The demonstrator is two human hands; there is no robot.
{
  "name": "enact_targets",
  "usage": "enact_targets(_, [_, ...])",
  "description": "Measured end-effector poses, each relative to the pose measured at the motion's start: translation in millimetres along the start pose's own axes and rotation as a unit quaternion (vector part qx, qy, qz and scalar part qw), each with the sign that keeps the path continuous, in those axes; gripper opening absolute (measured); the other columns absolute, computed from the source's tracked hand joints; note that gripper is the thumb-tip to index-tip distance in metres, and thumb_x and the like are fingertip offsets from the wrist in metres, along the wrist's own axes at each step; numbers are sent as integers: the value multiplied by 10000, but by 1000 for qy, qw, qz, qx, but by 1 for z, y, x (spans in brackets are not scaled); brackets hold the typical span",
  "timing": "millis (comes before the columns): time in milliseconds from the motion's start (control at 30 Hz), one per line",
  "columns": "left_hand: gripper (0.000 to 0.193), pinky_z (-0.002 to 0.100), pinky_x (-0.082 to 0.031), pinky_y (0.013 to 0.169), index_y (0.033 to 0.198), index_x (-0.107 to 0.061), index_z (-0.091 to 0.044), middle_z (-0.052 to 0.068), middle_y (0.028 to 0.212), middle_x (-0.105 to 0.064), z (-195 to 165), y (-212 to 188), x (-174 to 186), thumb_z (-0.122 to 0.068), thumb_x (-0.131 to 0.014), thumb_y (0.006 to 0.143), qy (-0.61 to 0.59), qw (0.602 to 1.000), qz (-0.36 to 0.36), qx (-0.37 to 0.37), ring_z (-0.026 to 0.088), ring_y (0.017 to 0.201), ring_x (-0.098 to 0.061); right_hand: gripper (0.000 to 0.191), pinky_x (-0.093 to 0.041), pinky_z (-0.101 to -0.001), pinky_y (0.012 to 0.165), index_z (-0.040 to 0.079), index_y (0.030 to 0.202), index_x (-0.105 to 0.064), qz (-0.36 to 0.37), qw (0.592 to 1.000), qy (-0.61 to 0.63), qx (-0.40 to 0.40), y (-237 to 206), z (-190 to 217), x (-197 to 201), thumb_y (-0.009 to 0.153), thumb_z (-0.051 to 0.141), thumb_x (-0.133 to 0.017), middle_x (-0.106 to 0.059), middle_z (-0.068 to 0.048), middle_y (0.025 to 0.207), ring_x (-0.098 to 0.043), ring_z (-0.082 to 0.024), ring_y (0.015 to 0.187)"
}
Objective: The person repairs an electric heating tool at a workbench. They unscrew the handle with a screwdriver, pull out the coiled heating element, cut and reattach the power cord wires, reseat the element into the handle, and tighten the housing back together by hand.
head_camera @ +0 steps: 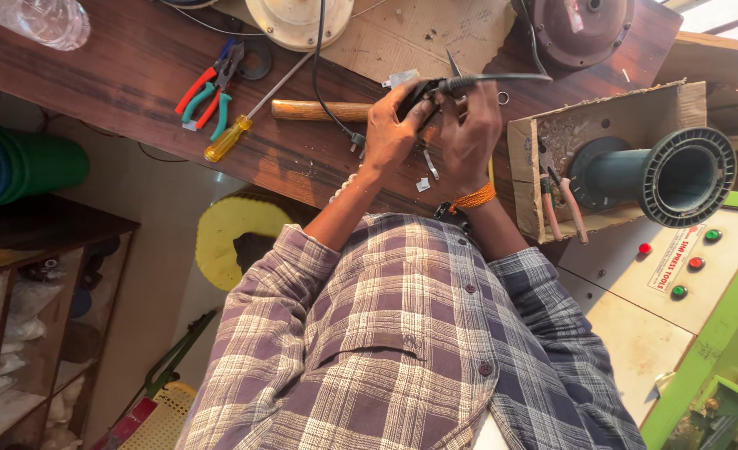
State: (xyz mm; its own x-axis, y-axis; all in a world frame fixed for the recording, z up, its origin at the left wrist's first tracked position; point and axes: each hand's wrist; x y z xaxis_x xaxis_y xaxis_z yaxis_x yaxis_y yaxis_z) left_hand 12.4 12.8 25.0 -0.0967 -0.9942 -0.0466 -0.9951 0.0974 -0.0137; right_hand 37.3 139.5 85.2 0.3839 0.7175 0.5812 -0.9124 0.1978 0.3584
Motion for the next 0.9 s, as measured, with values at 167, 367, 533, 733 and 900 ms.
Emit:
enact_targets(167, [321,258,-555,889,1243,-682,19,48,1052,-744,10,1,6,-75,-713,937,-95,994,48,14,97,968,-681,432,-549,-285,730,-24,1315,-586,69,992,97,-31,15,-2,13,924,14,-766,-639,-87,1115,-677,-154,879])
enact_targets(367, [305,220,-536,747,1195,-724,9,-9,953,-726,9,-4,8,-117,-787,924,-122,989,49,70,57,846,-641,260,-507,-209,648,8,1237,-729,211,937,200,-196,24,-13,17,979,25,-708,-718,-9,1006,-669,-52,834])
enact_targets(533, [323,224,-574,726,1171,-736,-7,14,926,-772,3,-2,4,-163,-807,897,-32,999,8,31,53,821,-682,208,-501,-220,661,2,1235,-736,241,932,213,-165,22,-24,19,1051,43,-646,-712,-40,937,-621,-69,770])
enact_targets(733, [324,233,-575,698,1183,-711,-12,21,928,-768,0,-6,0,-172,-770,907,-39,997,49,39,52,804,-684,328,-580,-210,908,-21,1357,-650,356,894,250,-106,32,-35,41,1059,63,-543,-738,-30,1092,-691,-64,994])
enact_targets(900, [254,243,-577,739,1134,-748,-29,27,891,-770,-1,-5,1,-175,-752,927,15,999,40,16,60,803,-702,387,-583,-227,854,-17,1356,-650,272,880,329,-207,26,-41,54,1047,206,-714,-727,-25,1120,-678,-77,967])
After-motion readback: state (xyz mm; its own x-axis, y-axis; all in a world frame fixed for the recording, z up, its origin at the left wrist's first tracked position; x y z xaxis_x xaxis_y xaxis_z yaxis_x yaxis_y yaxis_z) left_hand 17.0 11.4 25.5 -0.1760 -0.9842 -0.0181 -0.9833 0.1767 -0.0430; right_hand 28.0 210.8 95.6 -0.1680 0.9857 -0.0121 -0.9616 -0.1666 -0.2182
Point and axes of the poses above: each hand's wrist, its own y-axis towards the middle knuckle, its own x-axis out of the back of the hand, z = x × y
